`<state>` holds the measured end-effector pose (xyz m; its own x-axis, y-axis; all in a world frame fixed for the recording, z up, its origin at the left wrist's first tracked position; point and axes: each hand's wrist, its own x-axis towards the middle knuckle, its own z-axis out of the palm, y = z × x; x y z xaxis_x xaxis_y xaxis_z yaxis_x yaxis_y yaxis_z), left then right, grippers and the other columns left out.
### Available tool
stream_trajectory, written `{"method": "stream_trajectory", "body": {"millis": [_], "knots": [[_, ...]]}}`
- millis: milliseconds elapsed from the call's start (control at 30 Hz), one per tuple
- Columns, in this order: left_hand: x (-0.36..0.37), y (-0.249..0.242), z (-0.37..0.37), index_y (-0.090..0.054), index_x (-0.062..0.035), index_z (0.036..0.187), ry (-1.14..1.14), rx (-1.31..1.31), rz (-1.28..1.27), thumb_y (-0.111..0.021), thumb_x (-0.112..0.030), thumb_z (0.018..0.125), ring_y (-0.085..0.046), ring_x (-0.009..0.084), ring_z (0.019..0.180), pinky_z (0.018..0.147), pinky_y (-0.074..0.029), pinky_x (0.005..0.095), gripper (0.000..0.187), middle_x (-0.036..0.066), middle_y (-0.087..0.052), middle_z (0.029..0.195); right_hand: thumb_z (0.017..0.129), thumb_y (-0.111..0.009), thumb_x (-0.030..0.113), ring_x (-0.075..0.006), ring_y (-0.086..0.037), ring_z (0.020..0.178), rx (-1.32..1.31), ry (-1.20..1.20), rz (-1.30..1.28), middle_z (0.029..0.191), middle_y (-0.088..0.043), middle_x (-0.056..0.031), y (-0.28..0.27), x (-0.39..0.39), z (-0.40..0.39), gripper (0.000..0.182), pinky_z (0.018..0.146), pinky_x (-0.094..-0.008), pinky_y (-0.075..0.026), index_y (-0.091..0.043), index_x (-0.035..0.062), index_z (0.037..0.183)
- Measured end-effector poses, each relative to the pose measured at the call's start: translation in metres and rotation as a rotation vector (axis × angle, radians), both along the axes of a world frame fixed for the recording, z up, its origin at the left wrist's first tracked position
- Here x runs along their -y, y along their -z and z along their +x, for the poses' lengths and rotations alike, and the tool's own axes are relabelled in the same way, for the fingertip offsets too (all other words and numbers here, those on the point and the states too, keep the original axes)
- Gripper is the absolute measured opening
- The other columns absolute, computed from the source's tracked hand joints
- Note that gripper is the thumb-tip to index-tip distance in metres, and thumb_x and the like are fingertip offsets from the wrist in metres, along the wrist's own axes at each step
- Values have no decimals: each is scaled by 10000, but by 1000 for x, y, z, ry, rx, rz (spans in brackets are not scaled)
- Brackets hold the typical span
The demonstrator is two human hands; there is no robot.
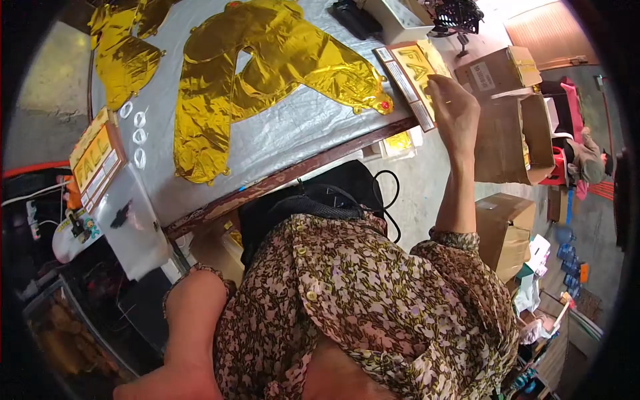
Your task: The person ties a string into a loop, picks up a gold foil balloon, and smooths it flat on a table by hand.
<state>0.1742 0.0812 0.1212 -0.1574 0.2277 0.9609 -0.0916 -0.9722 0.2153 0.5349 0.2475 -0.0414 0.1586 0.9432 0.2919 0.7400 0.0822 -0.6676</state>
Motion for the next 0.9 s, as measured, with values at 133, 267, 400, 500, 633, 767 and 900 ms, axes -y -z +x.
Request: {"method": "stream_trajectory", "body": {"millis": [133,267,400,500,633,767,900], "knots": [[-11,7,8,-618,-91,1119,60,-4,122,-693,-186,928,-631,63,935,737,-559,234,227,-38,-646,1045,940,-675,37,-143,-692,840,79,-134,-40,970,-751,-119,23,5,-18,174,693,-294,-542,-734,-3,1099],[12,-5,-2,-608,-100,1134,11,29,-24,-675,-175,938,-630,45,932,734,-555,223,221,-49,-647,1055,882,-679,9,-321,-664,1118,384,-369,112,1290,-670,-160,37,1,-48,360,947,-423,-543,-673,30,1241],[-2,-5,2,-593,-97,1095,35,-51,56,-676,-161,931,-625,35,875,710,-540,214,195,-67,-627,1004,886,-736,187,-360,-527,1333,546,-455,59,1414,-598,-149,59,0,-56,489,1106,-476,-411,-612,69,1344],[-10,7,0,-580,-110,1074,33,-78,147,-692,-170,920,-621,42,850,723,-533,219,200,-73,-608,971,860,-768,216,-354,-554,1299,472,-434,43,1364,-636,-135,58,0,-59,459,1072,-452,-434,-656,45,1272],[-14,24,-5,-573,-187,1099,-64,-28,96,-694,-228,921,-632,65,841,782,-565,247,219,-53,-608,967,835,-789,211,-338,-602,1219,471,-413,79,1325,-663,-115,58,1,-57,447,1034,-431,-455,-679,37,1233],[-24,54,-9,-645,-170,1043,14,247,-89,-730,-156,825,-544,120,704,636,-444,319,235,-22,-588,901,825,-800,210,-327,-622,1187,467,-393,76,1290,-682,-109,57,1,-59,429,1017,-424,-462,-694,35,1202],[-50,99,-25,-602,-98,1026,-306,165,-449,-683,54,856,-547,143,639,627,-494,298,242,15,-590,825,814,-807,218,-312,-641,1153,469,-371,59,1228,-711,-100,50,3,-61,387,996,-418,-468,-721,33,1142]]}}
